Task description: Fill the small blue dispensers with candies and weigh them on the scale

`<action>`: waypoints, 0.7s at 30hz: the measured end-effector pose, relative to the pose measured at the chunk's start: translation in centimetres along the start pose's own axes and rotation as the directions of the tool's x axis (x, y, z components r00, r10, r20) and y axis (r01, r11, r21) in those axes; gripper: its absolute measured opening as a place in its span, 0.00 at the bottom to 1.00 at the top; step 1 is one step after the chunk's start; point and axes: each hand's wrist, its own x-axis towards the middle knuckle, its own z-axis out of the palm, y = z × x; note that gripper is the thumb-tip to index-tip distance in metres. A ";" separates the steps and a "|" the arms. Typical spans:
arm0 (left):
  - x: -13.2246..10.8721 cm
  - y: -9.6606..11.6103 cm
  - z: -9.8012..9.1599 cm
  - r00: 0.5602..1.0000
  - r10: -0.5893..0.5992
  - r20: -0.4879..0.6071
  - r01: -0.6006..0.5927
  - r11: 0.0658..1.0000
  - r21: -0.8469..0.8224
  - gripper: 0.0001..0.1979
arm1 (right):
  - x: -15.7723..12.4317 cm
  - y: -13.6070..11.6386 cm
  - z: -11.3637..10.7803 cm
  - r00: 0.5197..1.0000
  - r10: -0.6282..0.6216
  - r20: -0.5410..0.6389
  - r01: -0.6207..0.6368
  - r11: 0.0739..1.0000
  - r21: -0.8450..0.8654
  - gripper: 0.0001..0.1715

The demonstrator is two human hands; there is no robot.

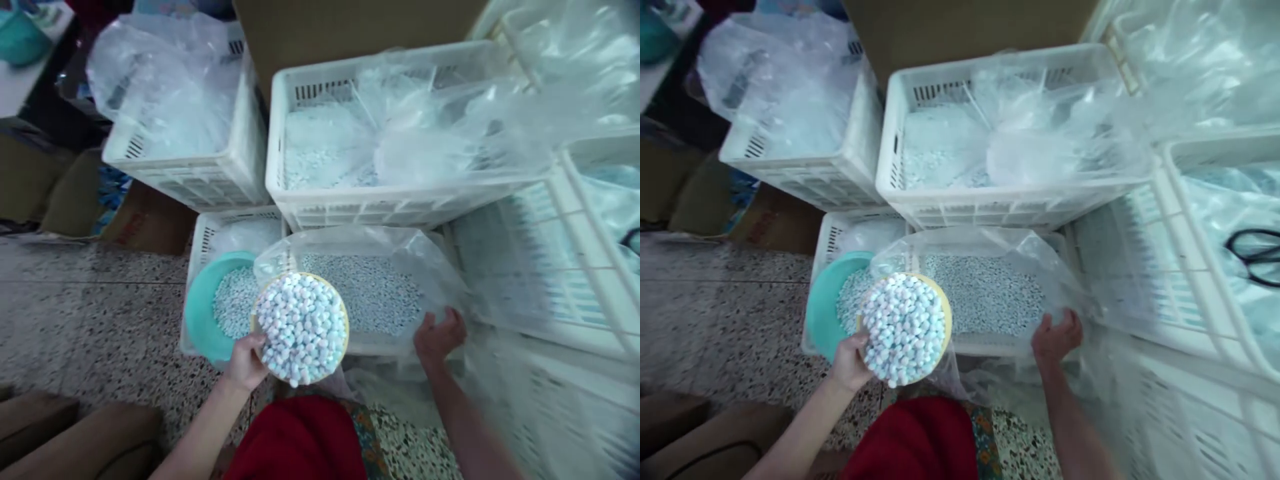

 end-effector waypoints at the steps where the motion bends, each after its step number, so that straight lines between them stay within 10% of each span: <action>1: -1.0 1.4 -2.0 0.996 0.051 -0.077 -0.051 0.999 0.001 0.32 | -0.1 -0.2 0.0 1.000 -0.002 -0.006 0.002 1.000 0.000 0.37; 5: -3.3 6.4 -8.9 0.917 0.295 -0.269 -0.258 0.952 0.164 0.38 | -0.6 -0.5 0.1 1.000 0.021 0.005 -0.021 1.000 -0.005 0.42; 8: -2.2 8.0 -11.8 0.767 0.582 -0.270 -0.367 0.743 0.560 0.45 | -0.9 -0.3 0.3 0.999 0.035 0.026 -0.034 0.999 -0.032 0.45; 11: 0.4 7.1 -12.8 0.571 0.815 -0.102 -0.188 0.250 0.950 0.46 | -1.2 -0.1 0.6 0.999 0.026 0.032 -0.024 0.998 -0.055 0.42; 14: 2.2 5.0 -13.1 0.494 0.864 0.098 0.050 -0.141 0.989 0.40 | -1.3 -0.3 0.5 0.999 0.030 0.034 -0.027 0.997 -0.071 0.38; 21: -0.2 3.5 -14.0 0.218 0.806 0.551 -0.023 -0.560 0.828 0.31 | -1.2 -1.0 -0.1 0.995 0.074 0.059 -0.072 0.997 -0.041 0.31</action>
